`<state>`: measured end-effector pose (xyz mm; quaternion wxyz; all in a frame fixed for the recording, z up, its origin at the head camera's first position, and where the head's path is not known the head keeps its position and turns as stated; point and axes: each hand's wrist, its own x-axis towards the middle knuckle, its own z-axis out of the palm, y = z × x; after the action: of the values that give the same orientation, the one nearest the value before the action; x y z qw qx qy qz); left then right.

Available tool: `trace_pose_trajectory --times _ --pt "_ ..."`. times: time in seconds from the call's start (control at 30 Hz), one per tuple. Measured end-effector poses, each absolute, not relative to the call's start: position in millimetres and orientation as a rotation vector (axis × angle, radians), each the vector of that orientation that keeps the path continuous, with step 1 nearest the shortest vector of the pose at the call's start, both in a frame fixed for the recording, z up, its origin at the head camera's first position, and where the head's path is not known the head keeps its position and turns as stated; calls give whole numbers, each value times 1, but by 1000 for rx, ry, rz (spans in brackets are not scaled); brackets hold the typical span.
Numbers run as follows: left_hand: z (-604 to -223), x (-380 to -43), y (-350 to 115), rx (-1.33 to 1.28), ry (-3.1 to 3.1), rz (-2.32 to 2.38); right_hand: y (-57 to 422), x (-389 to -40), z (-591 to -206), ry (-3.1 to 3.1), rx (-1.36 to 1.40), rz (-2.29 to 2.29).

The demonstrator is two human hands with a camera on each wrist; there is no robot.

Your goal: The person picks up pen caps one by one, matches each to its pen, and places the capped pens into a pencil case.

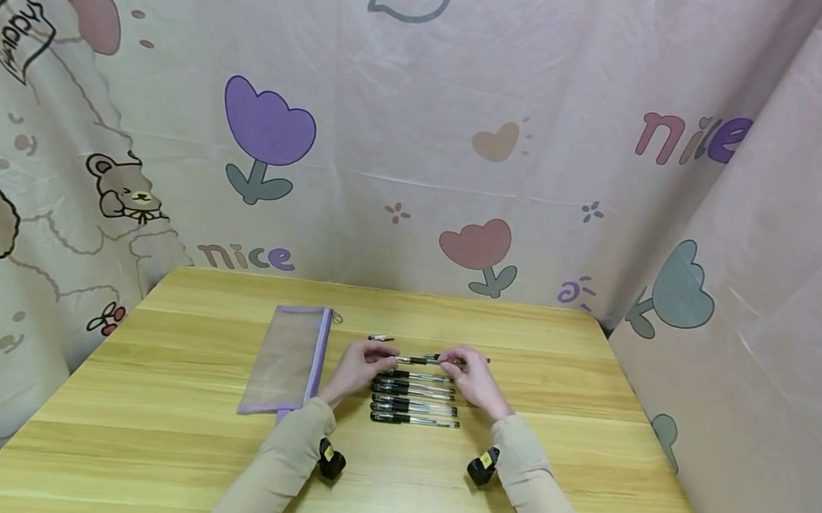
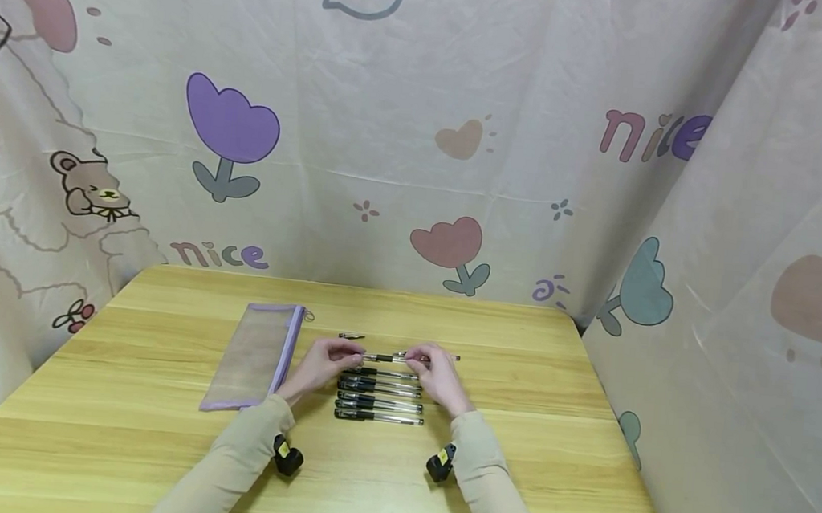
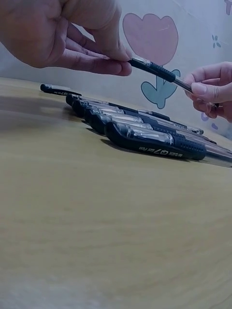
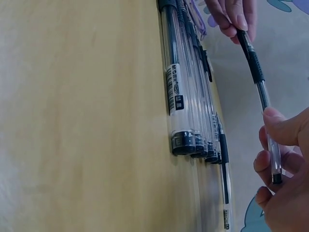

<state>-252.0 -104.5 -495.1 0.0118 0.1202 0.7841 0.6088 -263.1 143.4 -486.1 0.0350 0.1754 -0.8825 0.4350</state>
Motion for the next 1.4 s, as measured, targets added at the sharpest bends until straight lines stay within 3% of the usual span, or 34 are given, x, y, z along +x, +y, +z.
trace_pose_trajectory --times 0.6,1.4 --pt "-499 -249 -107 267 2434 1977 134 -260 -493 -2646 540 1497" --pt "-500 -250 -106 355 2491 2008 130 -265 -490 -2669 530 1496"
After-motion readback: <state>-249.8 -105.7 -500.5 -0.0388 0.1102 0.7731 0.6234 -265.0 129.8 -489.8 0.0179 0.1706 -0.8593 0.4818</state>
